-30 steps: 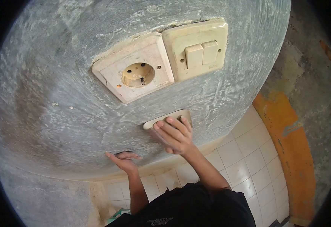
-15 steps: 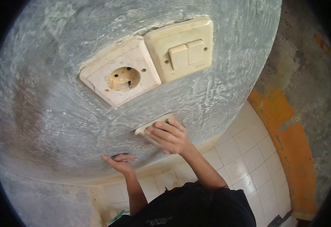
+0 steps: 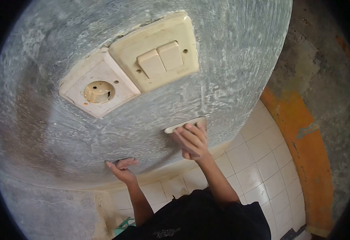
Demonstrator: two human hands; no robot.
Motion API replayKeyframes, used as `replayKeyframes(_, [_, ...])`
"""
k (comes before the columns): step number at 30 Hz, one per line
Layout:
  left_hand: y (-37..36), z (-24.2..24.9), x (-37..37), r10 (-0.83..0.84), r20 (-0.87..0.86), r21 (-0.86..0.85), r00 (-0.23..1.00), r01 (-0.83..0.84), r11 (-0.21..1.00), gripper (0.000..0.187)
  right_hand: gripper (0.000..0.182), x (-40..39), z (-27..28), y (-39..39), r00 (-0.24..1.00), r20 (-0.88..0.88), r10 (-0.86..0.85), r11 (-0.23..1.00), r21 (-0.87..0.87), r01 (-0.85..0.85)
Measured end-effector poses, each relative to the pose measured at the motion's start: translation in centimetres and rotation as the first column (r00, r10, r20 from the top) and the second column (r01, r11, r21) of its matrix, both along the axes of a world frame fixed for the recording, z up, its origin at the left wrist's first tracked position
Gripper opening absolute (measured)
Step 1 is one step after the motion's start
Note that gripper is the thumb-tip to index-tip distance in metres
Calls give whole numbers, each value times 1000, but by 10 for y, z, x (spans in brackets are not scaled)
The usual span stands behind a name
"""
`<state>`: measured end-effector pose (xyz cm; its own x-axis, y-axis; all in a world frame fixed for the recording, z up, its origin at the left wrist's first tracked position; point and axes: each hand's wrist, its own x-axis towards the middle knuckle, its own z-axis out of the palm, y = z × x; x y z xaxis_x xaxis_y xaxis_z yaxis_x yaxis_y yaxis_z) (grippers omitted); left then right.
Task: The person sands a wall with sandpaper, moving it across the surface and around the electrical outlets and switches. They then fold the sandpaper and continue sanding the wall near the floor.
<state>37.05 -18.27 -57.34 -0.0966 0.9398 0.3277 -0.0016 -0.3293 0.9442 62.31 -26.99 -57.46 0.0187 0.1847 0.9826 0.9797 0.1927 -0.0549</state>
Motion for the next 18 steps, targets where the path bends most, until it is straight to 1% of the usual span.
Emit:
replayKeyframes(1, [-4, -1, 3, 9, -8, 28, 1000, -9, 1000, 78, 36, 9, -3, -3, 993, -114, 26, 998, 56, -19])
replayKeyframes(2, [-8, -3, 5, 20, -52, 74, 998, -16, 997, 71, 37, 17, -6, -3, 973, -223, 60, 993, 115, -35])
replayKeyframes(4, [-20, -7, 8, 48, -141, 160, 989, -25, 987, 60, 37, 11, -16, 4, 878, -464, 118, 974, 226, -12])
replayKeyframes(5, [-27, -8, 11, 59, -181, 224, 982, -17, 974, 50, 37, 8, -21, 8, 808, -565, 169, 957, 290, 3])
replayKeyframes(6, [-37, -6, 16, 68, -220, 282, 973, -4, 959, 42, 39, 8, -20, 1, 884, -460, 84, 984, 176, -2])
replayKeyframes(7, [-47, -4, 21, 75, -258, 337, 963, 17, 941, 38, 40, 9, -17, -5, 942, -335, 7, 998, 60, 14])
replayKeyframes(8, [-55, -1, 28, 113, -316, 365, 942, 11, 931, 40, 37, 9, -12, -8, 933, -276, 231, 972, 29, -232])
replayKeyframes(9, [-61, 4, 36, 152, -370, 396, 917, 7, 918, 48, 39, 9, -14, -15, 993, -68, 91, 985, -139, -100])
replayKeyframes(10, [-64, 5, 44, 196, -419, 428, 887, 3, 904, 61, 39, 17, -21, -14, 995, -32, 92, 990, -102, -95])
replayKeyframes(11, [-65, 5, 54, 192, -373, 423, 908, -18, 906, 69, 39, 26, -27, -11, 996, 5, 94, 994, -62, -93])
replayKeyframes(13, [-65, 4, 73, 186, -276, 409, 943, -60, 911, 88, 37, 34, -22, -12, 977, -213, 7, 1000, -12, -9])
replayKeyframes(14, [-64, 3, 76, 195, -325, 407, 925, -49, 912, 92, 37, 38, -19, -15, 947, -320, -35, 999, 3, 37])
replayKeyframes(16, [-57, 0, 77, 212, -423, 401, 881, -28, 916, 101, 37, 48, -6, -21, 944, -325, -61, 996, -76, 38])
replayKeyframes(17, [-57, -1, 78, 230, -454, 382, 861, -45, 923, 104, 37, 51, -3, -21, 941, -331, -73, 993, -114, 37])
replayKeyframes(18, [-57, -1, 78, 247, -486, 365, 838, -62, 929, 108, 39, 52, -5, -18, 953, -304, 2, 999, -30, -12])
